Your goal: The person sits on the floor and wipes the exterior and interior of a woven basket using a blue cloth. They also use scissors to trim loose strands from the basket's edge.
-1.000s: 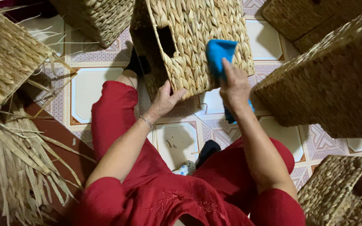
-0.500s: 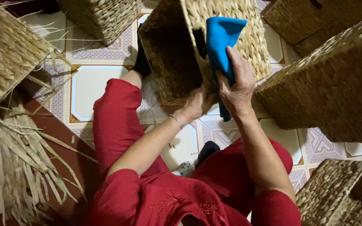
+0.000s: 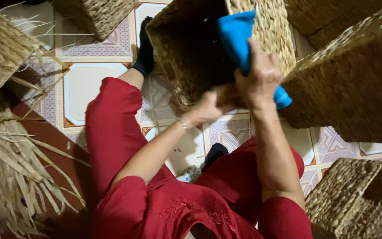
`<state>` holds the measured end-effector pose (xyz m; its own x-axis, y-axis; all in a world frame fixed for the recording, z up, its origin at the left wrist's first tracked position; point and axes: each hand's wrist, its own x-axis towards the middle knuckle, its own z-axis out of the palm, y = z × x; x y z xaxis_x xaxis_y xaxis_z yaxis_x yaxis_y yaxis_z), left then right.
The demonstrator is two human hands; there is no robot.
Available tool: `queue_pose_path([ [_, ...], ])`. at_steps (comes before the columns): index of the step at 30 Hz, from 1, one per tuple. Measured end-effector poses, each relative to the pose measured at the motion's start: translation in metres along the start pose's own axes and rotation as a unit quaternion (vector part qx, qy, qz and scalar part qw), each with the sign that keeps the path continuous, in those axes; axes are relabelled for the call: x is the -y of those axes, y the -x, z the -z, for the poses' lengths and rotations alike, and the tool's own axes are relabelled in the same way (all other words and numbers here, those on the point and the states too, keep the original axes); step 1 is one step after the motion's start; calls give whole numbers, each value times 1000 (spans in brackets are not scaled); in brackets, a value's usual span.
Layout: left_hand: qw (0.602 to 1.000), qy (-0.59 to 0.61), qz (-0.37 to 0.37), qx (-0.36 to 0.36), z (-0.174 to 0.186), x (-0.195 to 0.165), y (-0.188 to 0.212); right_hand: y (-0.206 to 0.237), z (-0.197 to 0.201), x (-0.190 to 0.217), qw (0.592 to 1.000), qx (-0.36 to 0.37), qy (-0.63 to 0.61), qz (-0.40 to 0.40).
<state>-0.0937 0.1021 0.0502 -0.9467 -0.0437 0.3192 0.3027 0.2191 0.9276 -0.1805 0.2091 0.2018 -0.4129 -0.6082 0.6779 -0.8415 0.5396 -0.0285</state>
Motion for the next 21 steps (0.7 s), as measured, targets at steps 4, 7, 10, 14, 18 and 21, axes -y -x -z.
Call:
queue_pose_path([
  [4,889,-93,-6,-448,67,46,14,0,16,-31,999,-39,-18,-17],
  [7,857,-75,104,-499,101,85,26,3,23,-40,998,-22,-39,-53],
  [10,860,184,266,-394,98,103,22,6,25,-46,997,-26,-60,-46],
  [14,878,168,226,-388,97,94,15,12,30,-73,996,-38,-64,-53],
  [18,923,-160,-35,-349,134,40,6,30,25,-112,978,-69,-156,-119],
  [21,931,-156,108,-312,161,-4,-4,52,-4,-129,929,-81,-302,-199],
])
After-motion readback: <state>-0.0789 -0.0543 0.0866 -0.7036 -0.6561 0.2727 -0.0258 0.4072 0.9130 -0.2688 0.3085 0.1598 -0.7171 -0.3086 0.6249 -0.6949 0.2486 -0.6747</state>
